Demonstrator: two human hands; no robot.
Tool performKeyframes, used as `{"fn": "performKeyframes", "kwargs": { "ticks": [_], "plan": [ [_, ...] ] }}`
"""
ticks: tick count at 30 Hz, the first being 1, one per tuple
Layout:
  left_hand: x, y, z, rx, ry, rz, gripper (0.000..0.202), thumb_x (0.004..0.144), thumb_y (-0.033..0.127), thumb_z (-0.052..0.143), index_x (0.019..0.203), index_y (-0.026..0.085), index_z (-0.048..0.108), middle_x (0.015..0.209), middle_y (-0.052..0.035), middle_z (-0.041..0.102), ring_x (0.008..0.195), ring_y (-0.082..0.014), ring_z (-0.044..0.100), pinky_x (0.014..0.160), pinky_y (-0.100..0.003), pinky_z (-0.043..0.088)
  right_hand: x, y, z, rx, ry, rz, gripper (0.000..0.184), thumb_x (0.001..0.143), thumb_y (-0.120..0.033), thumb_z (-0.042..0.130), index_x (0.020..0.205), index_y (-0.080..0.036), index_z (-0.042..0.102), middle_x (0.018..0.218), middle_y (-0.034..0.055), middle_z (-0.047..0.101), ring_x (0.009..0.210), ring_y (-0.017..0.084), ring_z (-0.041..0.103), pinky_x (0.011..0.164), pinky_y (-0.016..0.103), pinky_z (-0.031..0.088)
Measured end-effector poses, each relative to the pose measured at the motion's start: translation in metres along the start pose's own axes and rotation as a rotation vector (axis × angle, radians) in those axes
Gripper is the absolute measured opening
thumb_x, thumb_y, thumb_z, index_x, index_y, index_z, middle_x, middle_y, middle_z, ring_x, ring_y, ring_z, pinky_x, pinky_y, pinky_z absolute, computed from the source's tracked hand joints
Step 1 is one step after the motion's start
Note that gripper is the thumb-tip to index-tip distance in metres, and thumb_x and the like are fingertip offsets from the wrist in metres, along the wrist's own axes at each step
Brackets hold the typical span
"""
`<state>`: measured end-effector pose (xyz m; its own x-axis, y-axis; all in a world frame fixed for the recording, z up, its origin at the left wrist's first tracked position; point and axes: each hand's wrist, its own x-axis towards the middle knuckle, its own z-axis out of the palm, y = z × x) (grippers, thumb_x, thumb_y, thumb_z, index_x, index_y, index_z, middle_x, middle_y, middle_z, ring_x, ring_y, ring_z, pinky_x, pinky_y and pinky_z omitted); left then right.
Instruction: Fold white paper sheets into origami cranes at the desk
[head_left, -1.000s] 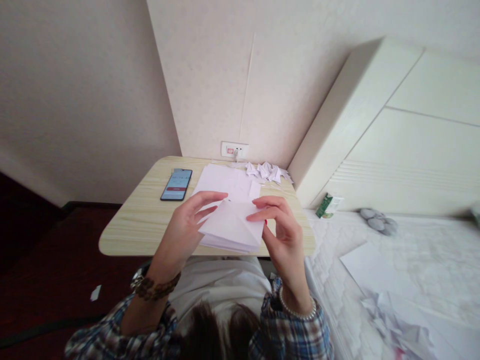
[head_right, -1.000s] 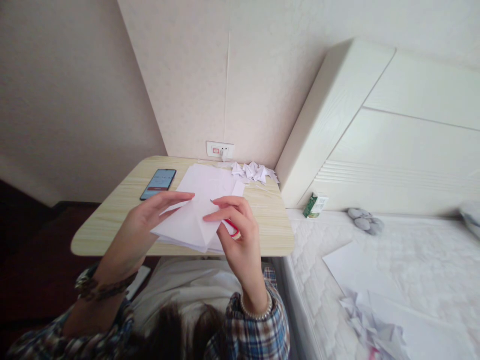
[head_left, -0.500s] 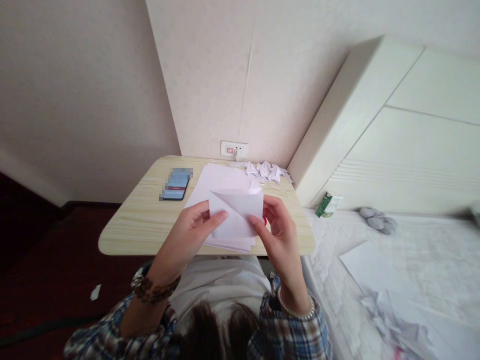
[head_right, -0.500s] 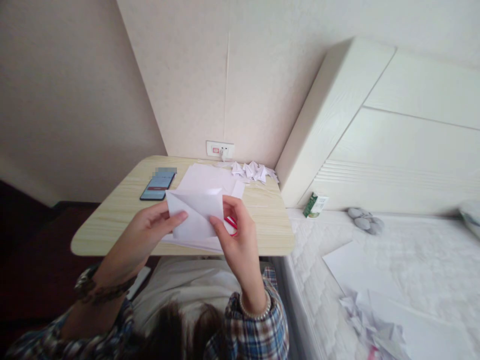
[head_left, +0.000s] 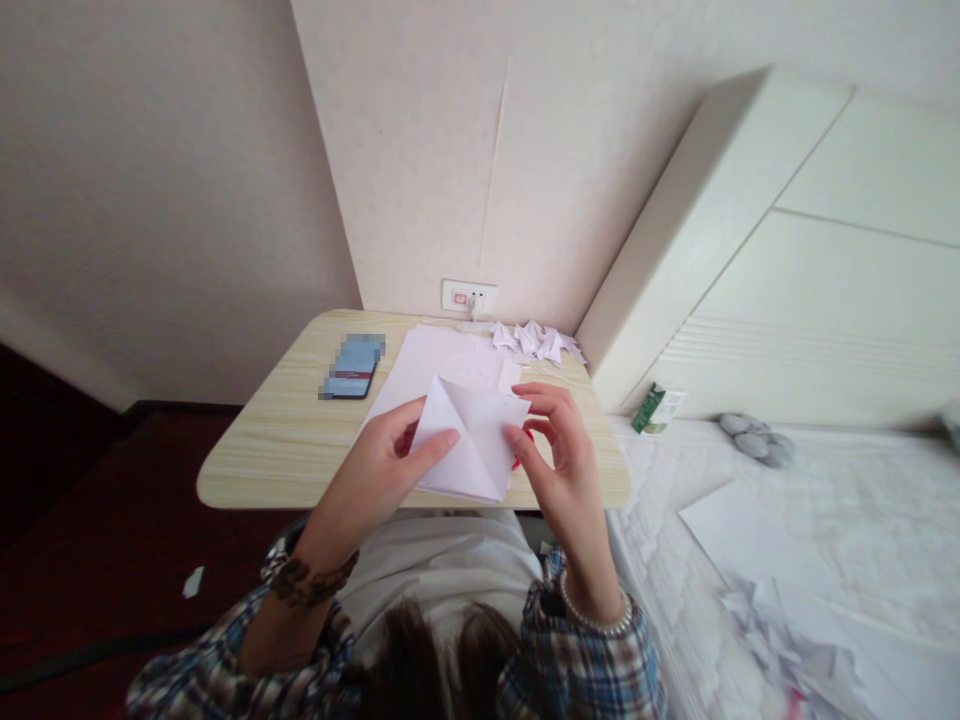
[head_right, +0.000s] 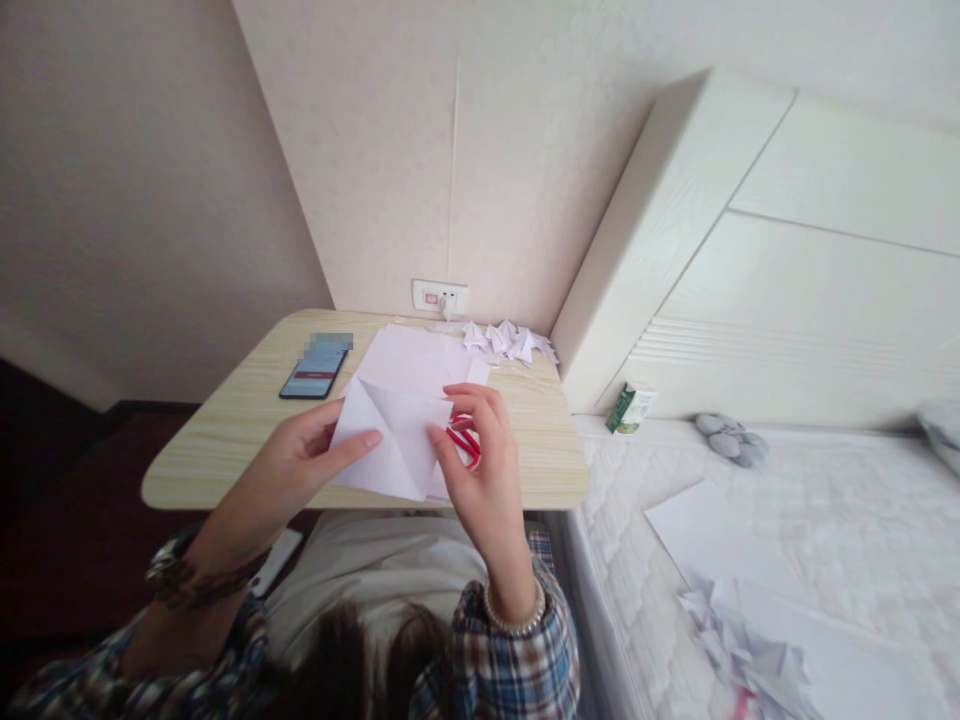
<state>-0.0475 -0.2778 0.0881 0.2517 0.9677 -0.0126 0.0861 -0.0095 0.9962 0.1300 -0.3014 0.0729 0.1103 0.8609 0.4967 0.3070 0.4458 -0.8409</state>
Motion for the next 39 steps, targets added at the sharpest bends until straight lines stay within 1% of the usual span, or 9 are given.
{"fn": "performKeyframes", "kwargs": {
  "ticks": [3,5,8,11,14,16,20,26,39],
  "plan": [
    [-0.001,0.000,-0.003,0.037,-0.042,-0.005,0.039,0.076,0.034,0.069,0.108,0.014,0.068,0.098,-0.0064,0.074,0.084,-0.0225,0.065,0.070,-0.028,0.052,-0.001,0.001,-0.003,-0.030,-0.032,-0.051,0.041,0.086,-0.016,0.060,0.123,-0.030,0.050,0.124,0.0056,0.053,0.101,0.016,0.057,0.083,0.031,0.054],
    [-0.001,0.001,-0.004,0.041,-0.050,-0.009,0.039,0.075,0.033,0.069,0.110,0.014,0.068,0.100,-0.0059,0.074,0.085,-0.0224,0.065,0.071,-0.027,0.052,-0.002,0.000,-0.006,-0.110,-0.095,-0.111,0.052,0.086,-0.017,0.060,0.133,-0.033,0.043,0.133,0.0062,0.048,0.112,0.018,0.055,0.092,0.034,0.052],
    [-0.002,0.004,-0.006,0.035,-0.022,-0.022,0.039,0.075,0.034,0.069,0.110,0.015,0.068,0.100,-0.0048,0.074,0.085,-0.0215,0.065,0.069,-0.025,0.051,-0.003,-0.002,-0.014,-0.296,-0.239,-0.207,0.051,0.087,-0.025,0.063,0.134,-0.035,0.046,0.148,0.0049,0.034,0.136,0.025,0.037,0.108,0.043,0.042],
    [-0.002,0.007,-0.007,-0.007,0.021,-0.075,0.041,0.074,0.036,0.070,0.109,0.015,0.069,0.095,-0.0045,0.075,0.079,-0.0203,0.064,0.064,-0.024,0.049,-0.003,-0.002,-0.020,-0.406,-0.335,-0.242,0.058,0.084,-0.038,0.065,0.138,-0.035,0.044,0.156,0.0035,0.018,0.145,0.029,0.020,0.115,0.049,0.032],
    [-0.002,0.009,-0.008,-0.068,0.046,-0.138,0.044,0.070,0.038,0.073,0.107,0.014,0.069,0.088,-0.0043,0.075,0.073,-0.0189,0.063,0.061,-0.022,0.048,-0.004,-0.001,-0.023,-0.447,-0.345,-0.270,0.066,0.084,-0.043,0.064,0.143,-0.037,0.036,0.159,0.0024,0.008,0.147,0.030,0.012,0.116,0.053,0.027],
    [-0.001,0.010,-0.007,-0.092,0.046,-0.158,0.046,0.070,0.038,0.073,0.109,0.014,0.069,0.087,-0.0043,0.076,0.072,-0.0190,0.063,0.060,-0.022,0.048,-0.004,0.000,-0.023,-0.474,-0.359,-0.296,0.057,0.086,-0.041,0.062,0.139,-0.039,0.042,0.160,-0.0003,0.005,0.147,0.030,0.012,0.117,0.055,0.024],
    [-0.002,0.008,-0.006,-0.130,0.044,-0.168,0.046,0.073,0.039,0.071,0.113,0.015,0.067,0.088,-0.0046,0.076,0.073,-0.0197,0.065,0.060,-0.023,0.048,-0.005,-0.002,-0.021,-0.509,-0.410,-0.302,0.042,0.087,-0.039,0.060,0.129,-0.038,0.054,0.160,-0.0020,0.004,0.147,0.031,0.013,0.117,0.057,0.020],
    [0.000,0.005,-0.005,-0.179,0.046,-0.213,0.038,0.074,0.043,0.070,0.101,0.015,0.071,0.078,-0.0029,0.075,0.065,-0.0179,0.064,0.057,-0.022,0.046,-0.003,-0.004,-0.020,-0.493,-0.414,-0.265,0.043,0.086,-0.045,0.061,0.126,-0.030,0.056,0.159,0.0059,0.013,0.146,0.033,0.017,0.115,0.057,0.025],
    [0.000,0.010,-0.003,-0.101,0.090,-0.152,0.045,0.070,0.049,0.071,0.098,0.014,0.072,0.074,-0.0047,0.074,0.062,-0.0196,0.063,0.054,-0.024,0.044,-0.003,-0.012,-0.019,-0.449,-0.450,-0.258,0.053,0.079,-0.051,0.067,0.125,-0.027,0.056,0.158,0.0103,0.018,0.145,0.033,0.021,0.113,0.057,0.027]
  ]
}}
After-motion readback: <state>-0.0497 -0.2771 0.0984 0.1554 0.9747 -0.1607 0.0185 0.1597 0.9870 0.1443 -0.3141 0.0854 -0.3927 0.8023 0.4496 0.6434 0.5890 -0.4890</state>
